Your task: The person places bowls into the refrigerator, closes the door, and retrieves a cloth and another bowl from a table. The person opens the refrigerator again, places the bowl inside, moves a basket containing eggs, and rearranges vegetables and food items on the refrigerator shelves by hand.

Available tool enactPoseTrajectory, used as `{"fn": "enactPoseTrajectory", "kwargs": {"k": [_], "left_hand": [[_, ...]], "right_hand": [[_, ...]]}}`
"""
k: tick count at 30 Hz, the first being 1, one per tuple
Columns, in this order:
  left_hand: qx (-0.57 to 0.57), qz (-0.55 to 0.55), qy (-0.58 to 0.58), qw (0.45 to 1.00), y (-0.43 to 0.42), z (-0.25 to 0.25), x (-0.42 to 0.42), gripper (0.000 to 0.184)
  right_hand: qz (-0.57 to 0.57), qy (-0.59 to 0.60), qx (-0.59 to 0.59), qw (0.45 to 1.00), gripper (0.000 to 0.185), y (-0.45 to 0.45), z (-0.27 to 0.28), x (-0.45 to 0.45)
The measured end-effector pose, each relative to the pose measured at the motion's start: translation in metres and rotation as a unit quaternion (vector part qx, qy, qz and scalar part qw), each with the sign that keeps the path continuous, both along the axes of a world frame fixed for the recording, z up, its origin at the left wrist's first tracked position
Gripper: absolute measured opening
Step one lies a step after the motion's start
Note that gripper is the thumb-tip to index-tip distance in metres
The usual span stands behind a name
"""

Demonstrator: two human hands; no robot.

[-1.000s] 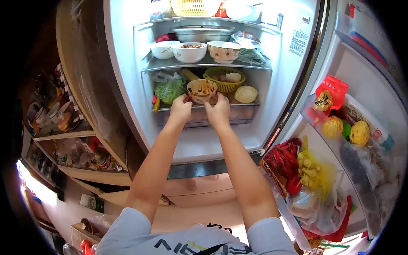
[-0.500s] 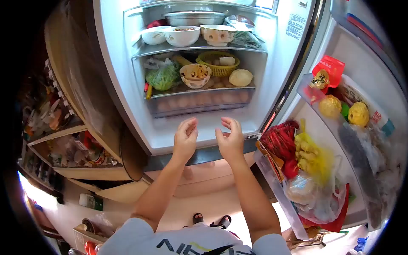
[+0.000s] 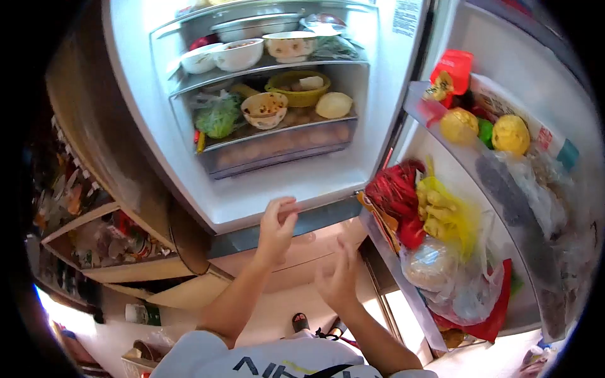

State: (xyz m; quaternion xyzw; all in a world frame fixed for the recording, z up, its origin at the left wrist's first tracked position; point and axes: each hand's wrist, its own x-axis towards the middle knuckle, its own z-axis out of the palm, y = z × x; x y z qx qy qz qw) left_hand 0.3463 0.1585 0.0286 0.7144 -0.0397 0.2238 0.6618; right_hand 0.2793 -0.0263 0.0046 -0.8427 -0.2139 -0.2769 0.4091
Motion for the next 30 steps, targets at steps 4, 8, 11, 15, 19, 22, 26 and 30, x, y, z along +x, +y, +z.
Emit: {"fn": "enactPoseTrajectory", "kwargs": {"k": [4, 8, 11, 15, 19, 22, 26, 30], "left_hand": [[0.017, -0.066, 0.096, 0.993, -0.039, -0.058, -0.052, 0.025], [0.087, -0.144, 0.153, 0.974, -0.08, -0.168, -0.111, 0.024], [0.229, -0.159, 0.184, 0.943, -0.122, -0.198, -0.155, 0.022], [0.274, -0.267, 0.183, 0.906, -0.193, -0.294, -0.207, 0.023], [0.345, -0.341, 0.18, 0.856, -0.299, -0.275, -0.255, 0.025], [0.353, -0.413, 0.172, 0.822, -0.382, -0.259, -0.29, 0.028], [0.371, -0.47, 0.052, 0.799, -0.491, -0.223, -0.31, 0.031], [0.335, -0.502, 0.014, 0.797, -0.59, -0.191, -0.298, 0.032]], "right_hand": [[0.013, 0.134, -0.014, 0.991, 0.053, -0.052, -0.039, -0.054], [-0.003, 0.131, -0.089, 0.987, 0.05, -0.115, -0.109, -0.094], [-0.011, 0.293, -0.116, 0.949, 0.05, -0.161, -0.156, -0.143], [-0.075, 0.469, -0.155, 0.866, 0.053, -0.246, -0.222, -0.211], [-0.168, 0.403, -0.086, 0.896, 0.05, -0.349, -0.226, -0.277], [-0.235, 0.336, -0.035, 0.912, 0.046, -0.42, -0.217, -0.32], [-0.291, 0.314, 0.045, 0.903, 0.043, -0.491, -0.187, -0.355], [-0.341, 0.267, 0.093, 0.896, 0.037, -0.56, -0.164, -0.366]]}}
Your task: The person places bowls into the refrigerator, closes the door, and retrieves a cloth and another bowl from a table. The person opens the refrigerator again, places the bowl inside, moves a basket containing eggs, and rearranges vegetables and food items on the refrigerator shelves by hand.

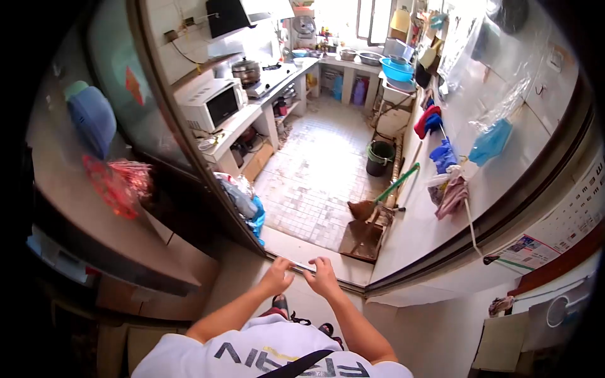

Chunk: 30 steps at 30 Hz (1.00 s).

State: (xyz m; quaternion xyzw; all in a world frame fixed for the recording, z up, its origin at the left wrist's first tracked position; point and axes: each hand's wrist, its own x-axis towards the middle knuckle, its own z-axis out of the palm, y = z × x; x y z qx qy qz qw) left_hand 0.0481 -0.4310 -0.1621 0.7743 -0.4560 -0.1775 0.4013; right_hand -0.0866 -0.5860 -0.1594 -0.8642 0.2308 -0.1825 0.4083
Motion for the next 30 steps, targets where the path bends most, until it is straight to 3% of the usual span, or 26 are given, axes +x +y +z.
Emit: {"fn": "enactPoseTrajectory", "kwargs": {"k": [2, 8, 15, 17, 20, 22, 24, 30], "left_hand": [[0.006, -0.008, -0.018, 1.0, -0.043, 0.022, 0.011, 0.032], [-0.034, 0.054, 0.057, 0.996, -0.143, 0.026, 0.092, 0.031], [-0.018, 0.053, 0.092, 0.994, -0.234, -0.002, 0.242, 0.027], [0.001, 0.025, 0.053, 0.998, -0.264, -0.002, 0.289, 0.026], [0.02, 0.013, 0.035, 0.999, -0.3, 0.007, 0.338, 0.025], [0.012, 0.013, 0.039, 0.999, -0.327, 0.018, 0.367, 0.025], [-0.003, 0.013, 0.051, 0.999, -0.355, 0.021, 0.394, 0.026], [-0.007, 0.016, 0.063, 0.998, -0.456, 0.026, 0.47, 0.027]], "right_hand": [[-0.018, -0.024, 0.017, 0.999, 0.038, -0.033, -0.004, 0.001], [-0.029, -0.013, 0.042, 0.999, 0.039, -0.117, 0.006, 0.04], [-0.056, 0.05, 0.055, 0.996, 0.039, -0.255, -0.005, 0.162], [-0.069, 0.086, 0.055, 0.992, 0.04, -0.302, 0.004, 0.202], [-0.105, 0.052, 0.06, 0.991, 0.038, -0.374, 0.014, 0.252], [-0.136, 0.044, 0.177, 0.974, 0.042, -0.431, 0.023, 0.281], [-0.189, 0.001, 0.149, 0.971, 0.042, -0.497, 0.01, 0.304], [-0.311, -0.21, 0.193, 0.907, 0.034, -0.688, 0.059, 0.357]]}}
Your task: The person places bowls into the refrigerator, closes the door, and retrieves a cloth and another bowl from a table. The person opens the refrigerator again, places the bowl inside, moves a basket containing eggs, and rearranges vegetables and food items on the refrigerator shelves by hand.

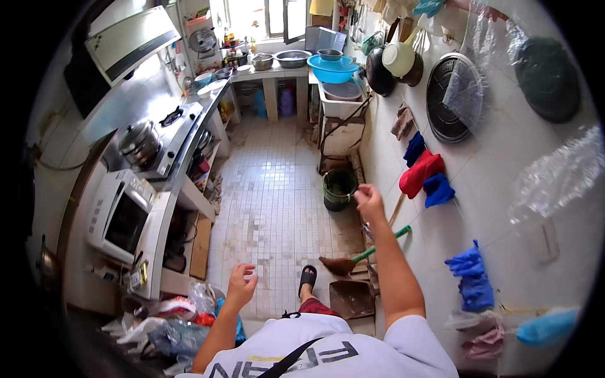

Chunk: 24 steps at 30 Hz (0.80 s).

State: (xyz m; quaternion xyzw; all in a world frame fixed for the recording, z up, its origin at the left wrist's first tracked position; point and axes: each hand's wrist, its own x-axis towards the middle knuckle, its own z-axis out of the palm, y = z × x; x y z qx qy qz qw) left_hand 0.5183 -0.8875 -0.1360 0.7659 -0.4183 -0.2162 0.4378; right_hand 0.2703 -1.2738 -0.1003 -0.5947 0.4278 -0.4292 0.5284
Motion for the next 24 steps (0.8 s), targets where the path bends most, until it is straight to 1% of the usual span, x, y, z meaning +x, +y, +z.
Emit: {"fn": "enactPoseTrajectory", "kwargs": {"k": [2, 6, 7, 8, 9, 10, 11, 12, 13, 15, 17, 18, 19, 21, 23, 24], "left_hand": [[0.001, -0.009, -0.003, 1.0, -0.042, -0.006, 0.032, 0.028], [0.025, -0.014, 0.022, 0.999, -0.14, -0.032, 0.098, 0.027], [0.033, -0.019, 0.025, 0.999, -0.167, -0.037, 0.113, 0.026], [0.046, -0.026, 0.031, 0.998, -0.192, -0.035, 0.126, 0.026], [0.039, -0.042, 0.028, 0.998, -0.217, -0.026, 0.137, 0.025], [0.034, -0.06, 0.017, 0.997, -0.242, -0.018, 0.15, 0.025], [0.03, -0.075, 0.013, 0.997, -0.264, -0.012, 0.158, 0.025], [0.023, -0.088, 0.015, 0.996, -0.286, -0.005, 0.163, 0.025], [0.035, -0.096, 0.011, 0.995, -0.307, 0.001, 0.169, 0.024], [0.056, -0.12, 0.034, 0.991, -0.345, -0.005, 0.185, 0.024], [0.064, -0.162, 0.05, 0.984, -0.39, -0.016, 0.201, 0.024], [0.065, -0.192, 0.058, 0.978, -0.413, -0.02, 0.205, 0.024], [0.067, -0.226, 0.066, 0.97, -0.434, -0.025, 0.209, 0.024], [0.068, -0.291, 0.046, 0.953, -0.485, -0.034, 0.218, 0.023], [0.069, -0.347, 0.029, 0.935, -0.537, -0.023, 0.216, 0.021], [0.045, -0.381, 0.038, 0.923, -0.563, -0.017, 0.215, 0.021]], "right_hand": [[-0.048, 0.006, -0.011, 0.999, 0.035, -0.079, 0.008, 0.004], [-0.186, -0.026, -0.098, 0.977, 0.029, -0.231, 0.013, 0.014], [-0.258, 0.035, -0.181, 0.948, 0.029, -0.283, -0.011, 0.013], [-0.327, 0.103, -0.255, 0.904, 0.028, -0.329, -0.038, 0.008], [-0.325, 0.107, -0.239, 0.909, 0.029, -0.355, -0.036, 0.004], [-0.352, 0.125, -0.261, 0.89, 0.033, -0.379, -0.045, 0.004], [-0.42, 0.195, -0.351, 0.814, 0.036, -0.401, -0.056, 0.006], [-0.473, 0.265, -0.437, 0.717, 0.039, -0.418, -0.058, 0.008], [-0.476, 0.227, -0.383, 0.758, 0.039, -0.432, -0.063, 0.012], [-0.466, 0.139, -0.282, 0.827, 0.039, -0.44, -0.076, 0.024], [-0.437, 0.022, -0.209, 0.874, 0.037, -0.43, -0.072, 0.033], [-0.419, -0.043, -0.179, 0.889, 0.037, -0.422, -0.067, 0.035], [-0.423, -0.012, -0.214, 0.881, 0.032, -0.417, -0.067, 0.036], [-0.398, -0.022, -0.166, 0.902, 0.026, -0.387, -0.041, 0.059], [-0.381, -0.026, -0.12, 0.917, 0.024, -0.359, -0.014, 0.081], [-0.366, -0.033, -0.103, 0.924, 0.025, -0.345, 0.002, 0.097]]}}
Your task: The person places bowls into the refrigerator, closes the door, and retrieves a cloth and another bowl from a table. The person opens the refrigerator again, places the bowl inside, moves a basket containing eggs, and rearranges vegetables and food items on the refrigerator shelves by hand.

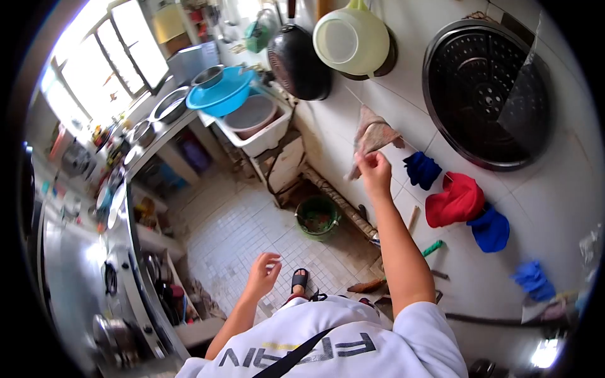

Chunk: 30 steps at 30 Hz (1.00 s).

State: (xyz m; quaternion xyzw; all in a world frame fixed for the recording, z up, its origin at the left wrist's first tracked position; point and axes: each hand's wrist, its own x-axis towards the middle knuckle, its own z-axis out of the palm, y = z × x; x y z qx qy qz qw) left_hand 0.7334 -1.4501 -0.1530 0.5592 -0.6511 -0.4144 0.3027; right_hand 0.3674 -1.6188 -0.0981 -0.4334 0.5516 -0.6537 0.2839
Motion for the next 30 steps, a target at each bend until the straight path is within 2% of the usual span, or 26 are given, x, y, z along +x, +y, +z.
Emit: {"fn": "enactPoseTrajectory", "kwargs": {"k": [1, 3, 5, 6, 8, 10, 11, 12, 13, 14, 15, 16, 17, 18, 19, 20, 21, 22, 23, 24, 26, 28, 29, 30], "left_hand": [[-0.02, -0.033, 0.02, 0.999, -0.024, 0.004, -0.002, 0.02], [-0.08, -0.1, 0.057, 0.99, -0.073, 0.017, -0.009, 0.02], [-0.161, -0.166, 0.086, 0.969, -0.112, 0.039, -0.02, 0.021], [-0.177, -0.192, 0.102, 0.96, -0.129, 0.055, -0.028, 0.021], [-0.197, -0.246, 0.129, 0.94, -0.147, 0.079, -0.045, 0.023], [-0.19, -0.324, 0.154, 0.914, -0.154, 0.086, -0.067, 0.025], [-0.029, -0.36, 0.197, 0.912, -0.146, 0.076, -0.079, 0.026], [0.132, -0.387, 0.228, 0.883, -0.137, 0.068, -0.093, 0.029], [0.233, -0.431, 0.23, 0.841, -0.129, 0.071, -0.103, 0.038], [0.235, -0.408, 0.281, 0.836, -0.108, 0.068, -0.113, 0.039], [0.359, -0.421, 0.303, 0.776, -0.099, 0.072, -0.119, 0.037], [0.433, -0.415, 0.331, 0.728, -0.086, 0.058, -0.131, 0.032], [0.505, -0.402, 0.35, 0.678, -0.072, 0.044, -0.142, 0.029], [0.482, -0.342, 0.337, 0.733, -0.045, 0.062, -0.156, 0.028], [0.455, -0.336, 0.33, 0.756, -0.021, 0.056, -0.171, 0.026], [0.426, -0.33, 0.323, 0.778, 0.002, 0.047, -0.184, 0.025], [0.422, -0.357, 0.322, 0.769, 0.021, 0.037, -0.196, 0.024], [0.411, -0.397, 0.313, 0.758, 0.04, 0.027, -0.208, 0.025], [0.428, -0.411, 0.296, 0.749, 0.061, 0.029, -0.218, 0.024], [0.443, -0.425, 0.278, 0.739, 0.085, 0.034, -0.229, 0.023], [0.466, -0.436, 0.247, 0.729, 0.141, 0.042, -0.248, 0.028], [0.501, -0.436, 0.238, 0.708, 0.195, 0.046, -0.268, 0.028], [0.509, -0.479, 0.253, 0.669, 0.213, 0.043, -0.277, 0.026], [0.534, -0.502, 0.245, 0.635, 0.234, 0.053, -0.288, 0.021]], "right_hand": [[0.0, -0.049, 0.001, 0.999, 0.028, 0.01, 0.01, 0.017], [0.082, -0.155, -0.016, 0.984, 0.026, 0.031, 0.012, 0.038], [0.085, -0.291, 0.021, 0.953, 0.043, 0.062, 0.033, 0.067], [0.112, -0.317, 0.048, 0.941, 0.049, 0.075, 0.028, 0.069], [0.129, -0.347, 0.089, 0.925, 0.043, 0.102, 0.041, 0.087], [0.098, -0.4, 0.081, 0.908, 0.038, 0.126, 0.037, 0.102], [0.07, -0.393, 0.077, 0.914, 0.034, 0.139, 0.025, 0.105], [0.094, -0.405, 0.041, 0.909, 0.03, 0.153, 0.024, 0.111], [0.063, -0.429, 0.016, 0.901, 0.03, 0.168, 0.02, 0.121], [0.031, -0.451, -0.013, 0.892, 0.029, 0.182, 0.017, 0.13], [0.076, -0.478, -0.055, 0.873, 0.032, 0.198, 0.011, 0.132], [0.082, -0.488, -0.073, 0.866, 0.041, 0.219, 0.016, 0.134], [0.058, -0.483, -0.091, 0.869, 0.044, 0.235, 0.017, 0.133], [0.033, -0.479, -0.109, 0.87, 0.046, 0.252, 0.018, 0.133], [0.025, -0.414, -0.123, 0.902, 0.05, 0.268, 0.006, 0.13], [-0.053, -0.263, -0.06, 0.962, 0.052, 0.286, -0.008, 0.127], [-0.109, -0.09, -0.019, 0.99, 0.053, 0.307, 0.004, 0.125], [-0.163, 0.083, 0.033, 0.983, 0.055, 0.331, 0.014, 0.123], [-0.195, 0.147, 0.042, 0.969, 0.055, 0.356, 0.017, 0.12], [-0.223, 0.128, 0.018, 0.966, 0.055, 0.38, 0.017, 0.117], [-0.27, 0.128, 0.049, 0.953, 0.054, 0.442, 0.02, 0.114], [-0.298, 0.006, -0.023, 0.954, 0.053, 0.504, 0.0, 0.11], [-0.309, -0.055, -0.06, 0.947, 0.053, 0.532, -0.009, 0.112], [-0.362, -0.035, -0.031, 0.931, 0.052, 0.562, -0.01, 0.112]]}}
